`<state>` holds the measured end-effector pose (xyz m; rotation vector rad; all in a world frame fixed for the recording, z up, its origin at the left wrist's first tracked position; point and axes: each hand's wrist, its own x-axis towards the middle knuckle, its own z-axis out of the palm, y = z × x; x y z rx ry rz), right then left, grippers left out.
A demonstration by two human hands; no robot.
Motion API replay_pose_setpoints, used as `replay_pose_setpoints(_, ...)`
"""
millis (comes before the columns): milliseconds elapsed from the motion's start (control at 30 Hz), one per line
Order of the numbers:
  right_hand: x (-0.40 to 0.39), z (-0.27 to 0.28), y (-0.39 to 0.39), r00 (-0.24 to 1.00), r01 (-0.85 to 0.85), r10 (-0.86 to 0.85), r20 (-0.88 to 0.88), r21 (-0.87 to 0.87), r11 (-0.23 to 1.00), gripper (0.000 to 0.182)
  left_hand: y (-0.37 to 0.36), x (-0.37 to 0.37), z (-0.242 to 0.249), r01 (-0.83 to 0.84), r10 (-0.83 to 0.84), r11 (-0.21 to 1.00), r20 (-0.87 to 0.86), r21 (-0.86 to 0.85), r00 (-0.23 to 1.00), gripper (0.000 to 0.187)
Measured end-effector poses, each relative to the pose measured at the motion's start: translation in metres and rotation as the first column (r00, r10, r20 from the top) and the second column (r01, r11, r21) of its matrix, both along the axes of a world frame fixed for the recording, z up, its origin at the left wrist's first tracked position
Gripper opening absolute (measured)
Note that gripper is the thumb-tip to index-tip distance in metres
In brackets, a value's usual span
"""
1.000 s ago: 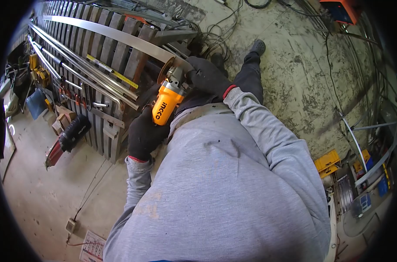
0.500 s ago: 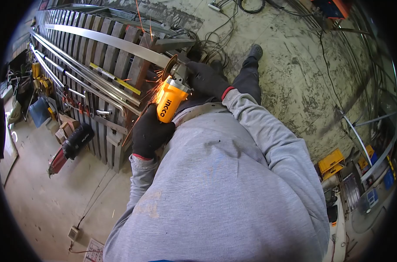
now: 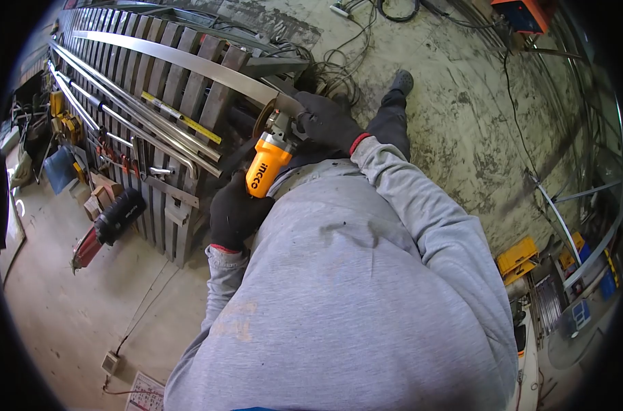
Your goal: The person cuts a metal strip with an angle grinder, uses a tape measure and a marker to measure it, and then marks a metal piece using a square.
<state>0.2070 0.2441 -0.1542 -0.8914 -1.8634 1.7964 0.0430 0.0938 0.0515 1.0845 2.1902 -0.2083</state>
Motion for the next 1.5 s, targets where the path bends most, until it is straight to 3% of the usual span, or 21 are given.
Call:
replay_pose_setpoints(267, -0.001, 0.005, -0.004, 0.995, -0.081, 0.077, -0.057, -0.079, 0.994, 0.024, 0.001, 0.001, 0.001, 0.025, -0.027, 0.995, 0.017, 0.098, 0.999, 0.045)
replay_pose_setpoints(333, -0.001, 0.002, -0.006, 0.997, -0.055, 0.057, -0.051, 0.035, 0.998, 0.026, 0.003, 0.001, 0.002, 0.030, -0.031, 0.996, 0.005, 0.089, 1.000, 0.046)
replay_pose_setpoints(467, 0.006, 0.005, -0.002, 0.999, -0.036, 0.034, 0.031, 0.056, 0.998, 0.032, 0.004, 0.001, 0.002, 0.020, -0.020, 0.999, -0.008, 0.033, 1.000, 0.051)
replay_pose_setpoints(533, 0.018, 0.022, 0.009, 0.987, -0.050, 0.069, 0.147, -0.133, 0.990, 0.040, 0.000, -0.001, 0.005, 0.010, -0.013, 0.996, 0.030, 0.092, 0.999, 0.050)
replay_pose_setpoints(567, 0.027, 0.025, 0.014, 0.985, -0.049, 0.069, 0.158, -0.126, 0.991, 0.040, -0.003, -0.001, 0.007, -0.007, -0.005, 0.987, 0.070, 0.160, 0.998, 0.049)
replay_pose_setpoints(600, 0.038, 0.029, 0.020, 0.997, -0.034, 0.053, 0.060, -0.273, 0.961, 0.040, -0.005, 0.001, 0.010, -0.015, 0.001, 0.985, 0.085, 0.172, 0.996, 0.049)
replay_pose_setpoints(633, 0.045, 0.033, 0.026, 0.999, -0.034, 0.023, -0.031, -0.409, 0.912, 0.040, -0.009, 0.003, 0.015, -0.138, 0.114, 0.973, 0.134, 0.187, 0.984, 0.048)
replay_pose_setpoints(667, 0.049, 0.033, 0.030, 0.999, -0.036, 0.033, -0.013, -0.393, 0.919, 0.040, -0.015, 0.005, 0.018, -0.259, 0.225, 0.946, 0.184, 0.193, 0.957, 0.048)
replay_pose_setpoints(733, 0.047, 0.031, 0.034, 0.975, -0.082, 0.001, -0.221, -0.358, 0.930, 0.035, -0.025, 0.009, 0.012, -0.363, 0.295, 0.894, 0.265, 0.263, 0.918, 0.043)
replay_pose_setpoints(767, 0.047, 0.033, 0.033, 0.985, -0.024, -0.059, -0.165, -0.462, 0.887, 0.031, -0.029, 0.009, 0.007, -0.475, 0.364, 0.830, 0.362, 0.292, 0.858, 0.042)
replay_pose_setpoints(833, 0.041, 0.054, 0.045, 0.986, -0.063, -0.005, -0.167, -0.399, 0.915, 0.030, -0.030, 0.012, 0.008, -0.648, 0.474, 0.702, 0.486, 0.296, 0.734, 0.038)
replay_pose_setpoints(900, 0.029, 0.068, 0.053, 0.982, -0.127, 0.071, -0.176, -0.334, 0.934, 0.029, -0.034, 0.012, 0.008, -0.705, 0.489, 0.629, 0.537, 0.329, 0.687, 0.037)
replay_pose_setpoints(967, 0.022, 0.073, 0.060, 0.994, -0.083, 0.079, -0.073, -0.061, 0.995, 0.029, -0.045, 0.011, 0.004, -0.761, 0.506, 0.538, 0.583, 0.362, 0.635, 0.037)
replay_pose_setpoints(1000, 0.015, 0.079, 0.064, 0.989, -0.129, 0.126, -0.077, -0.038, 0.991, 0.029, -0.052, 0.010, -0.002, -0.791, 0.512, 0.488, 0.612, 0.369, 0.602, 0.035)
replay_pose_setpoints(1100, -0.009, 0.094, 0.076, 0.978, -0.199, 0.198, 0.059, 0.020, 0.980, 0.030, -0.066, 0.012, -0.007, -0.848, 0.551, 0.367, 0.644, 0.384, 0.530, 0.034)
replay_pose_setpoints(1200, -0.044, 0.110, 0.086, 0.902, -0.347, 0.308, 0.302, 0.087, 0.934, 0.032, -0.092, 0.013, -0.017, -0.879, 0.581, 0.272, 0.661, 0.391, 0.474, 0.034)
replay_pose_setpoints(1233, -0.058, 0.107, 0.082, 0.936, -0.326, 0.273, 0.222, 0.255, 0.910, 0.036, -0.100, 0.013, -0.023, -0.884, 0.578, 0.239, 0.673, 0.401, 0.462, 0.034)
replay_pose_setpoints(1400, -0.121, 0.093, 0.092, 0.889, -0.423, 0.285, 0.358, 0.404, 0.811, 0.036, -0.127, 0.018, -0.037, -0.920, 0.581, 0.125, 0.724, 0.372, 0.372, 0.035)
replay_pose_setpoints(1500, -0.145, 0.086, 0.081, 0.852, -0.403, 0.033, 0.523, 0.613, 0.679, 0.037, -0.137, 0.018, -0.038, -0.947, 0.542, 0.018, 0.793, 0.321, 0.278, 0.035)
